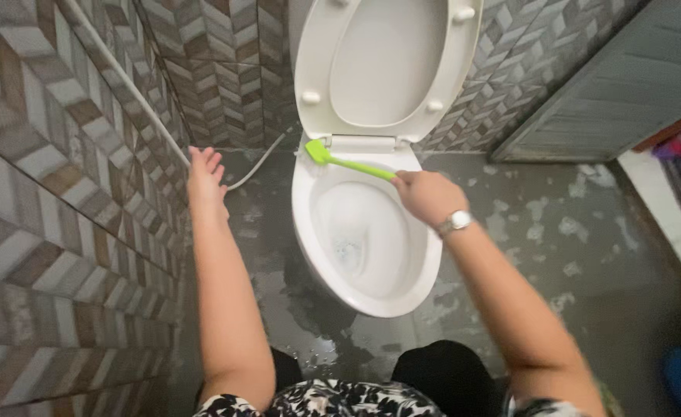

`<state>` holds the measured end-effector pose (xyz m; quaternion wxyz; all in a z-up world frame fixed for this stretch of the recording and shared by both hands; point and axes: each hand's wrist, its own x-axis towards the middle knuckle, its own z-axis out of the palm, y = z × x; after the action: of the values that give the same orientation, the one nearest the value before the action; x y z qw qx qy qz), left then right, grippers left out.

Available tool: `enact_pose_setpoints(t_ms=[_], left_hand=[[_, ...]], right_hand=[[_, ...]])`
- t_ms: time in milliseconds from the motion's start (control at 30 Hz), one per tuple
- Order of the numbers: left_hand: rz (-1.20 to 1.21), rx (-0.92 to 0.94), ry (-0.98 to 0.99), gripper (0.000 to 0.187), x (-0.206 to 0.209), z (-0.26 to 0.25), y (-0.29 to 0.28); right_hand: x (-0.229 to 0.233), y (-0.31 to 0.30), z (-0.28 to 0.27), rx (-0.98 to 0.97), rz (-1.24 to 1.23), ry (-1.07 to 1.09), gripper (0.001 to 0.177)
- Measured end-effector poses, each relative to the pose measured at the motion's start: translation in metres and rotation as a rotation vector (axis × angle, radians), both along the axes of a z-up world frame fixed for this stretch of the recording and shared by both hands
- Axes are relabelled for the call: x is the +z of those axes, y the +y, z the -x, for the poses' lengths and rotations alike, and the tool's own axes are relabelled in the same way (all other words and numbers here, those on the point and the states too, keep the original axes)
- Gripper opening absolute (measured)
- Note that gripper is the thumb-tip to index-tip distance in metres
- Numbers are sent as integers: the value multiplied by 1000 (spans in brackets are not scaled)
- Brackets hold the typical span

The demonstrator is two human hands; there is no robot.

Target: The person cleans a toilet by pouring soapy water from a bucket using a scoop and scrubbing the seat and bowl with a brush.

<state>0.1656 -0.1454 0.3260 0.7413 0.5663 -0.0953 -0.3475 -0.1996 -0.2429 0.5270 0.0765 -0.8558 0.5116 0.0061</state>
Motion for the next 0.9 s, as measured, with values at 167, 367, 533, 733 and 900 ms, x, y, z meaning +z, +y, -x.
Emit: enact_pose_setpoints(t_ms=[167, 367, 533, 733, 900], left_hand=[[-35, -5, -31, 80, 10, 16, -3], [-29, 19, -45, 74, 24, 18, 16], [-49, 84, -112, 72, 22, 17, 20], [57, 115, -277, 65, 14, 58, 20], [-88, 64, -265, 64, 23, 83, 25]], right_hand=[[-15, 8, 17, 69, 24, 25, 36], [-13, 31, -2, 101, 36, -32, 33], [3, 71, 40, 99, -58, 136, 34], [-31, 10, 16, 76, 104, -3, 33], [-29, -42, 111, -77, 158, 187, 35]])
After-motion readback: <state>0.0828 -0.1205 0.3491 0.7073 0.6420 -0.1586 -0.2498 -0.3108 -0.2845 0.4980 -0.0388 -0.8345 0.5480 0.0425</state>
